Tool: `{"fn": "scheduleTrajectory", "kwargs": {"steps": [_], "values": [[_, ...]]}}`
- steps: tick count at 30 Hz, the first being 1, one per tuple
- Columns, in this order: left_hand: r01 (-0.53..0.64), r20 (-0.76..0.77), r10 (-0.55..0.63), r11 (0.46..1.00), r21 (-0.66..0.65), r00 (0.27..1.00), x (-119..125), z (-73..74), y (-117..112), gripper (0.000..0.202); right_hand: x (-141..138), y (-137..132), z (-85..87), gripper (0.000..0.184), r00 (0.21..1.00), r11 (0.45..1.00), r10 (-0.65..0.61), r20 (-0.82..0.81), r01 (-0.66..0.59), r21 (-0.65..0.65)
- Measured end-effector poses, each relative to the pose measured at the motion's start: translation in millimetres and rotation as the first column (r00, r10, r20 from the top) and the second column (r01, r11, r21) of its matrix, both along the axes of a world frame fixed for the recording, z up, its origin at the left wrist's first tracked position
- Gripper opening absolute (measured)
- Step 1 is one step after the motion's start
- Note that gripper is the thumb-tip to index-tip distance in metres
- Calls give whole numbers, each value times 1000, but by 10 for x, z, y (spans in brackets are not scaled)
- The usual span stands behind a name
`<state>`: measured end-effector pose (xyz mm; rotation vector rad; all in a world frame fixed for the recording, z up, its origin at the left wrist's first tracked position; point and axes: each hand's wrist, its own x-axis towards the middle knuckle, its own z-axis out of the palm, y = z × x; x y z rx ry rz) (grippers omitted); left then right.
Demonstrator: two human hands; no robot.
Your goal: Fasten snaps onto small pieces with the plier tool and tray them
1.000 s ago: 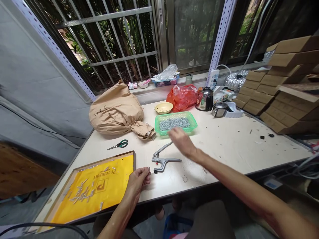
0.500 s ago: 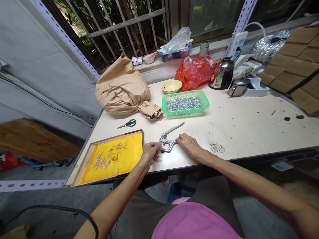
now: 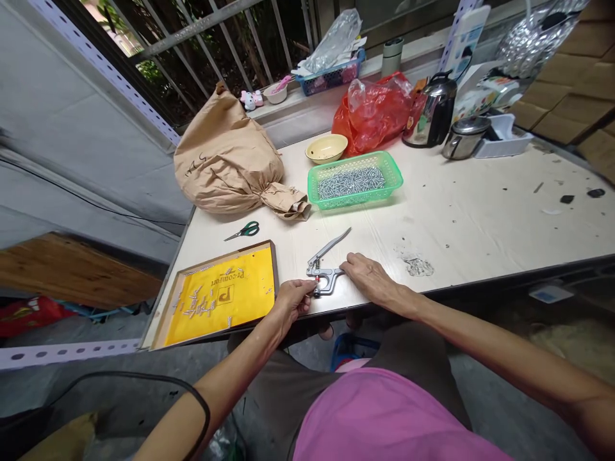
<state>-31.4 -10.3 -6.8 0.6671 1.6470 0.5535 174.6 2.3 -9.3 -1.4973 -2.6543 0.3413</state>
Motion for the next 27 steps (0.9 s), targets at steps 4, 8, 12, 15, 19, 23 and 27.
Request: {"fn": "scheduleTrajectory", "kwargs": {"steps": [4,8,12,15,19,23,27], "values": [[48,-33,-49,999,-14,998,16,37,16,24,-7,-30,-3,20,1000,1000,-13,20,13,-5],[121,-67,-127,989,-82,990,36,110,38,21,-9,-72,35,21,1000,1000,2,19,-2,-21],[152,-85,-162,982,-115,983,57,156,26,22,40,-23,107,19,998,996,50,-28,-52,-73],[144,-96,-155,983,-115,983,70,168,-5,23,91,173,130,43,994,995,87,-67,-89,-41],[110,-127,-124,988,-109,984,82,170,-43,23,100,517,83,90,988,988,153,36,-153,0],[112,-127,-125,988,-107,984,94,162,-58,23,53,663,48,85,970,973,229,79,-228,-13],[122,-133,-136,987,-102,982,88,155,-84,21,13,618,82,75,970,975,221,101,-222,-6]]}}
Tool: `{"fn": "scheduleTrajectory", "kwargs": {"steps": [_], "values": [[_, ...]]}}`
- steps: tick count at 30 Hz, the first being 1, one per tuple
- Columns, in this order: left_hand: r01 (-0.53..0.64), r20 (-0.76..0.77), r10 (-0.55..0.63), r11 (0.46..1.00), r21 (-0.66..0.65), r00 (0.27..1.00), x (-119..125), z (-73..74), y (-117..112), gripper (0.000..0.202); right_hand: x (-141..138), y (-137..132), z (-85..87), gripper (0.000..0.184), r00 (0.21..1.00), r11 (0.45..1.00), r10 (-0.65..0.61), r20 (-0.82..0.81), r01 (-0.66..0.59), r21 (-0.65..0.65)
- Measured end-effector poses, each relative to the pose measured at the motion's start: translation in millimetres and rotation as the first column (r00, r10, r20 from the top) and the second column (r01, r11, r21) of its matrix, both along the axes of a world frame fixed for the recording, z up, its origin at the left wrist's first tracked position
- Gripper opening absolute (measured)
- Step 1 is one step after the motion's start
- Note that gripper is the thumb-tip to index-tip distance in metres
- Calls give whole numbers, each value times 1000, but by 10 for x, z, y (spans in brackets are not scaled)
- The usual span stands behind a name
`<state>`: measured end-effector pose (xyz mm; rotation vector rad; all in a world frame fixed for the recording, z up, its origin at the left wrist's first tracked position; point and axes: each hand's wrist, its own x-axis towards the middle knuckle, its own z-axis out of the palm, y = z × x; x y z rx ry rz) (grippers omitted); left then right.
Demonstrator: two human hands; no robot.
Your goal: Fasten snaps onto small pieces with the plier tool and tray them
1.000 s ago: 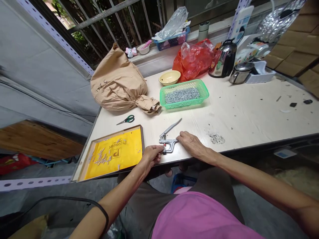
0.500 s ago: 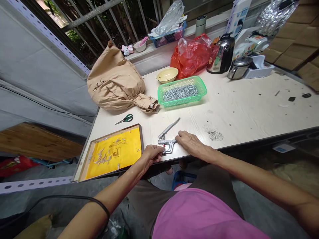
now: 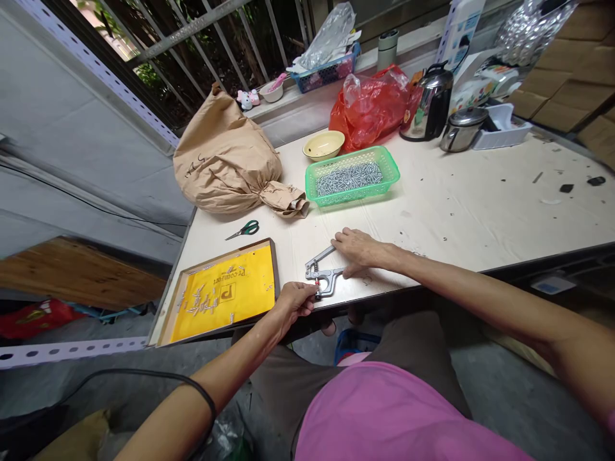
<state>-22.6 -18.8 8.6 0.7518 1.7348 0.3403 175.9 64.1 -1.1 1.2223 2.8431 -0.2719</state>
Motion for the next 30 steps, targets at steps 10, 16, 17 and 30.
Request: {"fn": "scheduleTrajectory", "kwargs": {"steps": [10,16,17,30], "values": [[760,-771,-264,517,394,580,70,44,-58,30,3,-211,107,39,997,996,-76,-15,75,-47],[948,-834,-459,228,222,306,271,35,289,42,-8,-247,116,39,997,996,-71,-12,70,-46],[958,-831,-483,211,195,276,292,46,326,39,-11,-251,118,37,997,996,-73,-9,72,-49],[956,-853,-459,261,136,247,401,-27,308,18,-19,-276,145,15,1000,990,-24,-7,23,-136]]}}
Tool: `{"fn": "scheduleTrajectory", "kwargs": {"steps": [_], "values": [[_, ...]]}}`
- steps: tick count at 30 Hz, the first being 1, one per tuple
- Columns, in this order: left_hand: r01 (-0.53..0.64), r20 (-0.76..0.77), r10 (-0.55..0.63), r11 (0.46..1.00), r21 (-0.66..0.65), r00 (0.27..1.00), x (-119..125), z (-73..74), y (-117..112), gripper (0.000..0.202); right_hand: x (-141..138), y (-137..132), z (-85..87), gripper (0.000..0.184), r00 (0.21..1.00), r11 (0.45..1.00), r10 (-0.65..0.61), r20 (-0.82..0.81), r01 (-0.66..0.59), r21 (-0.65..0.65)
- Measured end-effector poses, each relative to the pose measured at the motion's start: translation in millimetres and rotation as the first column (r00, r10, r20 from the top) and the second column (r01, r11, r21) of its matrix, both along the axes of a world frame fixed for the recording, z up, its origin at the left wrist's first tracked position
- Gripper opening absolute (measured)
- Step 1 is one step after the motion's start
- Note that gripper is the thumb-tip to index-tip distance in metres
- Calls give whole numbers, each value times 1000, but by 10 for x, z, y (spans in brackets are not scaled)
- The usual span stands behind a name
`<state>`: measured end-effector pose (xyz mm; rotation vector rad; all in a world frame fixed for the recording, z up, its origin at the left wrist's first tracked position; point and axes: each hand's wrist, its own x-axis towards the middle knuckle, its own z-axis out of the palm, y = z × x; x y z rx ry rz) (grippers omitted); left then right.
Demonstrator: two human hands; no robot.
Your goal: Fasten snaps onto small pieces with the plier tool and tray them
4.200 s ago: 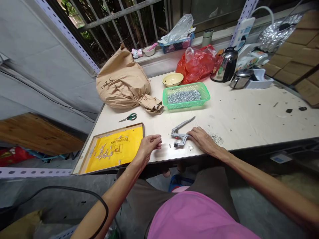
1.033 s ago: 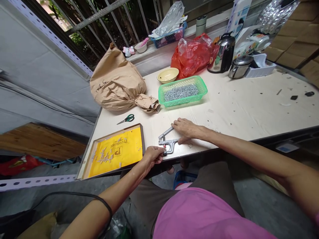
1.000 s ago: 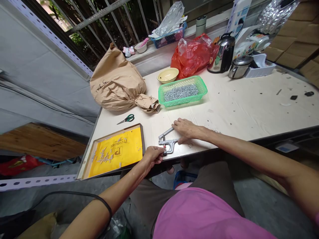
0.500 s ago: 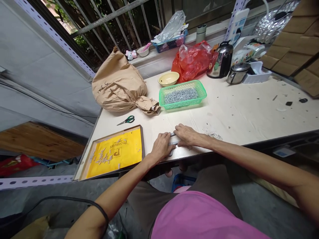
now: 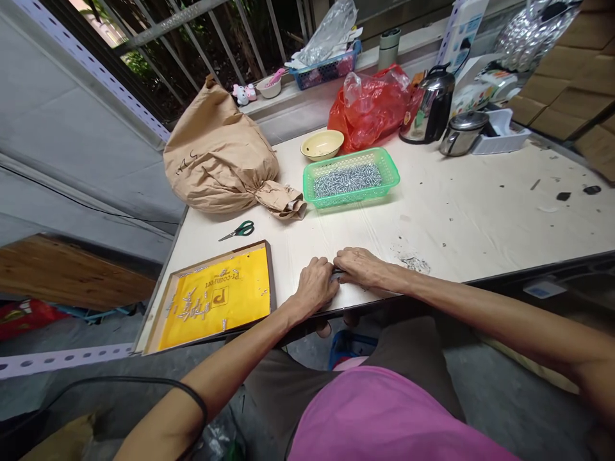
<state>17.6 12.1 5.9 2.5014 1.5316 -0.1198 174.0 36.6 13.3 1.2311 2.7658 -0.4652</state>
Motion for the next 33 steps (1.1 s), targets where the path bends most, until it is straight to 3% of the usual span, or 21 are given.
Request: {"fn": "scheduleTrajectory", "kwargs": {"steps": [7,10,12,14,16,22,29,33], "values": [[-15,41,15,1000,1,999,-18,-13,-41,23,45,-68,9,21,1000,1000,-19,-24,18,-2],[-12,143,17,999,-36,990,-140,15,-51,38,75,-159,-34,38,995,998,-30,-92,35,54],[-55,250,58,998,-21,967,-280,68,-50,47,74,-227,-99,47,988,990,-42,-147,60,125],[-161,334,148,987,13,931,-448,151,-62,43,51,-294,-175,36,985,983,-10,-170,41,180],[-291,363,265,957,18,893,-617,245,-108,32,14,-353,-241,16,988,981,24,-153,7,195],[-504,337,481,863,-21,809,-982,398,-357,24,-48,-420,-317,19,978,987,-11,-209,45,156],[-677,310,623,728,106,718,-1537,393,-368,26,-4,-379,-356,17,957,983,-81,-279,123,137],[-721,287,674,685,105,681,-1825,306,-373,25,79,-300,-397,21,925,959,-183,-332,242,146]]}}
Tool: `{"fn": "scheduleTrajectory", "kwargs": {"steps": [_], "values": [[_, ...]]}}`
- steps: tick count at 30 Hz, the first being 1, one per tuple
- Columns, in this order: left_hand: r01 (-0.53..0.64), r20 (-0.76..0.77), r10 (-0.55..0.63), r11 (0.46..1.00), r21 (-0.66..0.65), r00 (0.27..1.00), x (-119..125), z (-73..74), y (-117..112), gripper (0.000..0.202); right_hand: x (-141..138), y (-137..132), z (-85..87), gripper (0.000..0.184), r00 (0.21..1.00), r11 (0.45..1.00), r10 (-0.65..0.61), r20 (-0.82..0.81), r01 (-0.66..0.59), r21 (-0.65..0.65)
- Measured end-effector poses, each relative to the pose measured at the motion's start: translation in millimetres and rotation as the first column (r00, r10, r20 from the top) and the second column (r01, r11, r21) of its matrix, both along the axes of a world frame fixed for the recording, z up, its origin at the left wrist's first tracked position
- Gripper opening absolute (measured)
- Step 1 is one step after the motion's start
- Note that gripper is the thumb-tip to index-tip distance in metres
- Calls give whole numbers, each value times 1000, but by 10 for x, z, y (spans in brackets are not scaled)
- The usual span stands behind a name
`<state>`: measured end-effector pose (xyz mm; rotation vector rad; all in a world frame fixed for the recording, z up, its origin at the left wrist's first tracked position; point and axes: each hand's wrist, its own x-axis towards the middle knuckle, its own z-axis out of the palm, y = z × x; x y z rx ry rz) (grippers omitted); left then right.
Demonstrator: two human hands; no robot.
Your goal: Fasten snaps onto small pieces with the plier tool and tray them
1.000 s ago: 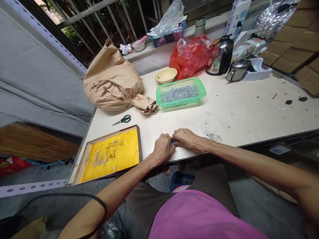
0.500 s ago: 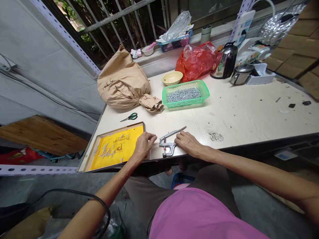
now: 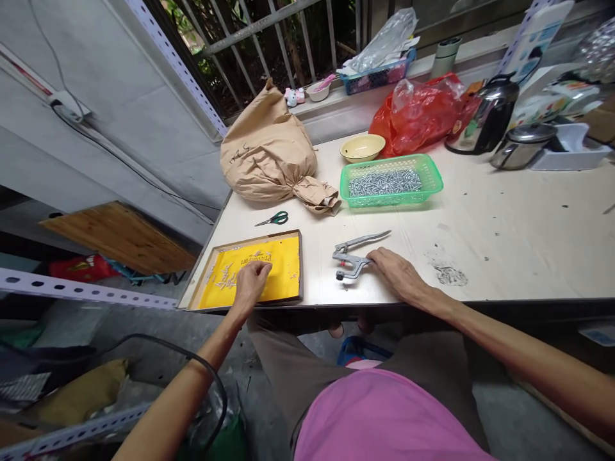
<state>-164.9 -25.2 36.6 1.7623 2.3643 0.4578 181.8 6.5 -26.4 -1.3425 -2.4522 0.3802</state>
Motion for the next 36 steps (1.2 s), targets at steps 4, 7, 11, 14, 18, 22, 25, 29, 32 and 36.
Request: {"fn": "scheduleTrajectory", "kwargs": {"steps": [4,7,11,14,18,22,25,29,32,36], "values": [[-17,-7,17,1000,1,1000,-122,-122,4,24,91,123,-46,23,991,993,-89,101,81,81],[-15,-9,16,1000,16,1000,-185,-195,24,23,77,118,-39,23,974,985,-100,204,67,161],[-33,-4,33,997,75,999,-329,-252,47,22,-132,-94,-23,21,961,957,-113,251,37,288],[-76,-32,82,986,145,996,-450,-265,62,24,-308,-270,-99,22,983,953,53,177,-102,284],[60,-126,-40,987,151,991,-510,-256,132,26,-396,-323,-243,22,987,967,123,101,-142,213],[300,-201,-291,954,13,935,-485,-251,260,27,-377,-305,-204,22,989,982,125,79,-135,132],[392,-229,-401,916,-88,887,-503,-288,364,25,-369,-309,-123,19,992,991,122,40,-124,57],[431,-266,-435,899,-77,860,-618,-368,481,29,-365,-325,-101,18,991,996,84,-105,-87,-25],[429,-270,-430,901,-66,862,-702,-395,529,29,-353,-238,17,17,960,993,113,-258,-114,10],[478,-264,-489,872,-109,831,-733,-335,581,27,-248,291,597,16,916,984,44,-400,30,176]]}}
